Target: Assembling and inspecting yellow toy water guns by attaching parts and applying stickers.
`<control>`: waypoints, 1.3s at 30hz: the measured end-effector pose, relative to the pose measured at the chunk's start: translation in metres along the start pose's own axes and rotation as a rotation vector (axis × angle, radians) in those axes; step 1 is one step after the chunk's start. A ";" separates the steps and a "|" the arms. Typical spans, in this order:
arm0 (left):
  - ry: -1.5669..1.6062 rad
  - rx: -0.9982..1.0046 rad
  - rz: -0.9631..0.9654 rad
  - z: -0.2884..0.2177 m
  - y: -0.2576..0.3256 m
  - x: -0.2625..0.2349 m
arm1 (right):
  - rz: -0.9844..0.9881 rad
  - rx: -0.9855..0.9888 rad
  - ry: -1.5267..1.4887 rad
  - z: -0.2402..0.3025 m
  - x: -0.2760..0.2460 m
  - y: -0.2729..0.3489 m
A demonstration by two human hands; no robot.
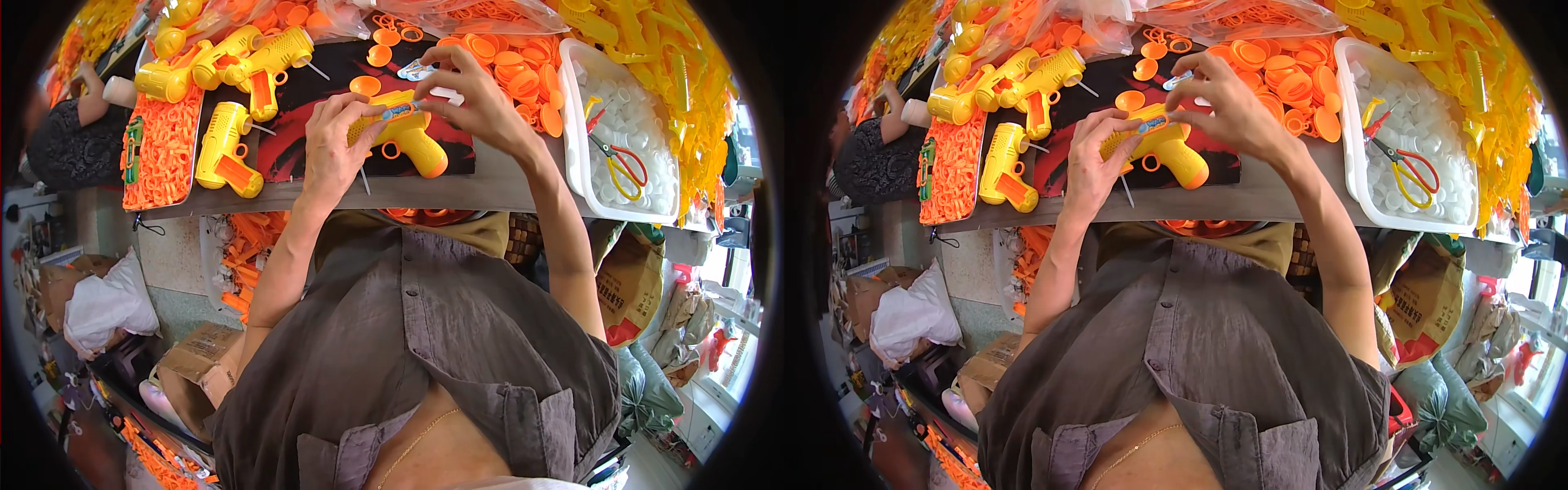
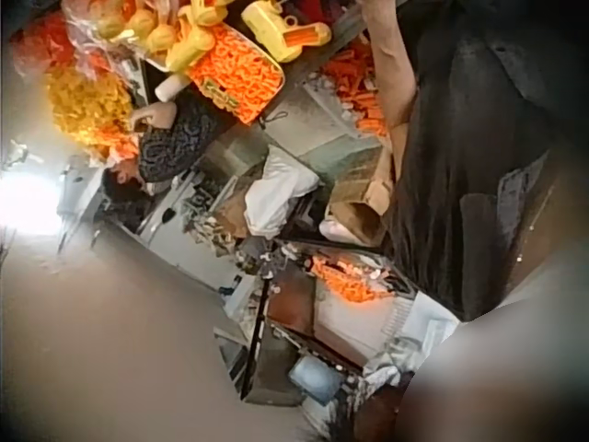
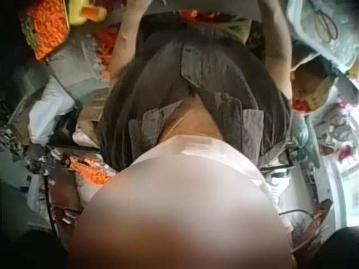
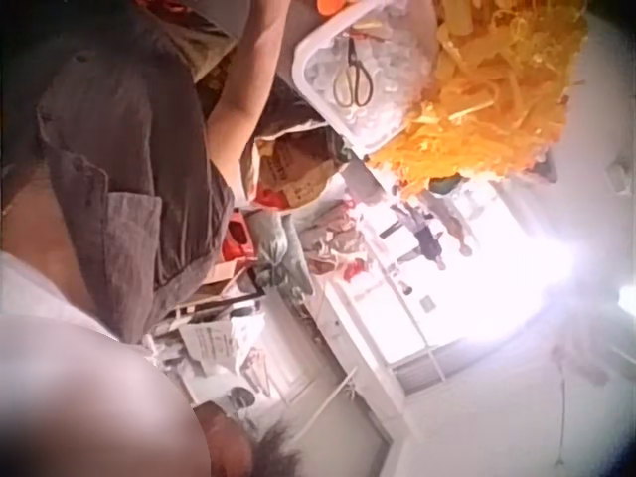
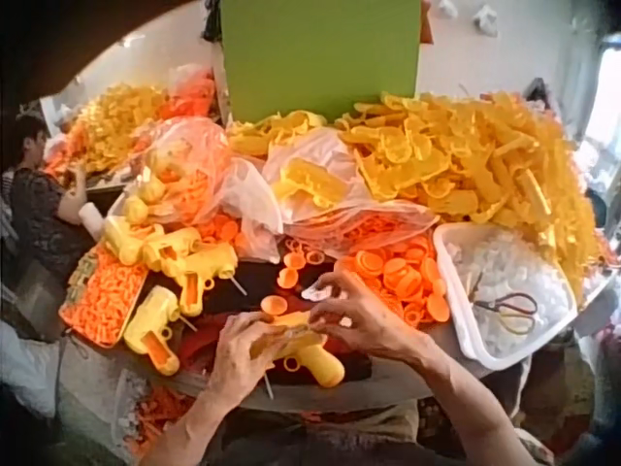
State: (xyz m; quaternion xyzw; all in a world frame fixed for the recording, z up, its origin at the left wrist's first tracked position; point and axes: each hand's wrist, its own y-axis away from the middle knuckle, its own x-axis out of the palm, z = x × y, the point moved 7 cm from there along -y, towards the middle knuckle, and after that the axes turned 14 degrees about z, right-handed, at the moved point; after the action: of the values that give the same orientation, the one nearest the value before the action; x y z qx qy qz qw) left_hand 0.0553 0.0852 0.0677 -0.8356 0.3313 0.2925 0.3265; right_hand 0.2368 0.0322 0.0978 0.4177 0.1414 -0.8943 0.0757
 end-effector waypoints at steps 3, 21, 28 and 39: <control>0.036 -0.002 0.026 0.000 -0.001 -0.003 | 0.046 -0.095 0.316 0.026 0.014 0.013; 0.029 0.040 0.002 0.002 -0.002 0.000 | 0.240 0.321 -0.734 -0.049 0.052 -0.011; -0.034 0.049 0.010 -0.005 0.005 -0.003 | 0.299 0.330 -0.583 -0.050 0.057 -0.018; 0.465 -0.135 0.256 0.021 0.025 -0.013 | -0.114 0.402 -0.326 0.030 0.033 0.131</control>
State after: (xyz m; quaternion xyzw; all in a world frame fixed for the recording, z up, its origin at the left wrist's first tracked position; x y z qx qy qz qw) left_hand 0.0226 0.0911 0.0551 -0.8515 0.4800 0.1529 0.1458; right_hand 0.2271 -0.1023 0.0665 0.2661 -0.0298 -0.9628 -0.0373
